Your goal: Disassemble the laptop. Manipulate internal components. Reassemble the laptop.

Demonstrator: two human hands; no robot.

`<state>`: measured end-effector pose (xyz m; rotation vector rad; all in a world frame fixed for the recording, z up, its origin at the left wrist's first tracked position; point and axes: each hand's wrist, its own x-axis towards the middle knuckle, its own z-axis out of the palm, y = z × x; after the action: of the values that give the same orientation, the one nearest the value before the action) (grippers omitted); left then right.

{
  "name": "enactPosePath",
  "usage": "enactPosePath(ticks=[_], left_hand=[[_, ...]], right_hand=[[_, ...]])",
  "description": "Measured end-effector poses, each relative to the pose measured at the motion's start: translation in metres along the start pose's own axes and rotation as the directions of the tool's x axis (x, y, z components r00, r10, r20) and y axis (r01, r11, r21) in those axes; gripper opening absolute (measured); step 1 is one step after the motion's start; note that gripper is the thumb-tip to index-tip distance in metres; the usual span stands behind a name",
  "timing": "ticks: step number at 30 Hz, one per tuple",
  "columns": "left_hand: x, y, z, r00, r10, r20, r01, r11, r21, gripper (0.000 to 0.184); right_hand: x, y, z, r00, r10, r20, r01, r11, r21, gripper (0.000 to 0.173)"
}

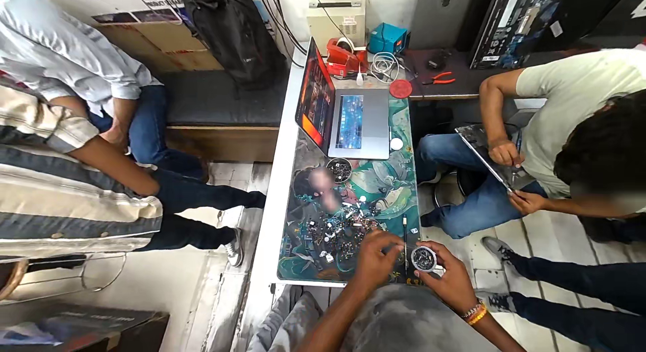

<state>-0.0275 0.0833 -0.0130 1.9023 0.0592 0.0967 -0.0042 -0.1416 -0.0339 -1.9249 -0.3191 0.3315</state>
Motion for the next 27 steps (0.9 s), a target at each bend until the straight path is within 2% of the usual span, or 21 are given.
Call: enactPosePath(ticks=[3, 6, 12, 15, 17, 19, 21, 23, 25, 27], left_hand=[[-0.010, 0.016, 0.020, 0.971, 0.238, 0.006, -0.236, 0.960, 0.151, 0.013], [-0.013, 0.025, 0.025, 0.934, 0.356, 0.010, -0.343, 0.892, 0.295, 0.016], [-0.015, 0.038, 0.032, 0.904, 0.377, 0.202, -0.424, 0.848, 0.316, 0.020], [-0.017, 0.037, 0.030, 0.909, 0.389, 0.152, -0.416, 0.871, 0.259, 0.025], [-0.018, 0.026, 0.023, 0.953, 0.301, 0.016, -0.298, 0.930, 0.215, 0.021], [-0.014, -0.001, 0.008, 0.993, 0.027, -0.111, -0.011, 0.990, 0.142, 0.015], [-0.007, -0.044, -0.009, 0.947, -0.264, -0.183, 0.287, 0.951, 0.115, 0.015], [-0.003, -0.085, -0.018, 0.885, -0.425, -0.190, 0.460, 0.861, 0.217, 0.017], [0.000, -0.110, -0.015, 0.879, -0.469, -0.083, 0.464, 0.802, 0.377, 0.018], [0.003, -0.118, -0.004, 0.885, -0.461, 0.065, 0.373, 0.785, 0.495, 0.022]], right_hand=[[-0.002, -0.002, 0.000, 0.998, -0.061, -0.018, 0.061, 0.998, 0.025, 0.058], [-0.006, -0.003, -0.004, 0.995, -0.090, -0.036, 0.091, 0.995, 0.028, 0.057], [-0.011, -0.002, -0.007, 0.991, -0.133, 0.003, 0.132, 0.991, 0.015, 0.060], [-0.013, 0.001, -0.007, 0.989, -0.145, 0.014, 0.145, 0.989, 0.030, 0.061], [-0.015, 0.001, -0.009, 0.993, -0.121, 0.008, 0.121, 0.992, 0.022, 0.061], [-0.015, 0.000, -0.012, 0.997, -0.082, 0.003, 0.082, 0.997, 0.013, 0.061], [-0.016, 0.001, -0.015, 0.999, -0.049, -0.008, 0.049, 0.999, 0.010, 0.061], [-0.016, 0.002, -0.017, 0.999, -0.036, -0.017, 0.036, 0.999, 0.010, 0.061], [-0.015, 0.001, -0.017, 0.999, -0.032, -0.023, 0.032, 0.999, 0.009, 0.061], [-0.016, 0.000, -0.017, 0.999, -0.034, -0.026, 0.034, 0.999, 0.016, 0.062]])
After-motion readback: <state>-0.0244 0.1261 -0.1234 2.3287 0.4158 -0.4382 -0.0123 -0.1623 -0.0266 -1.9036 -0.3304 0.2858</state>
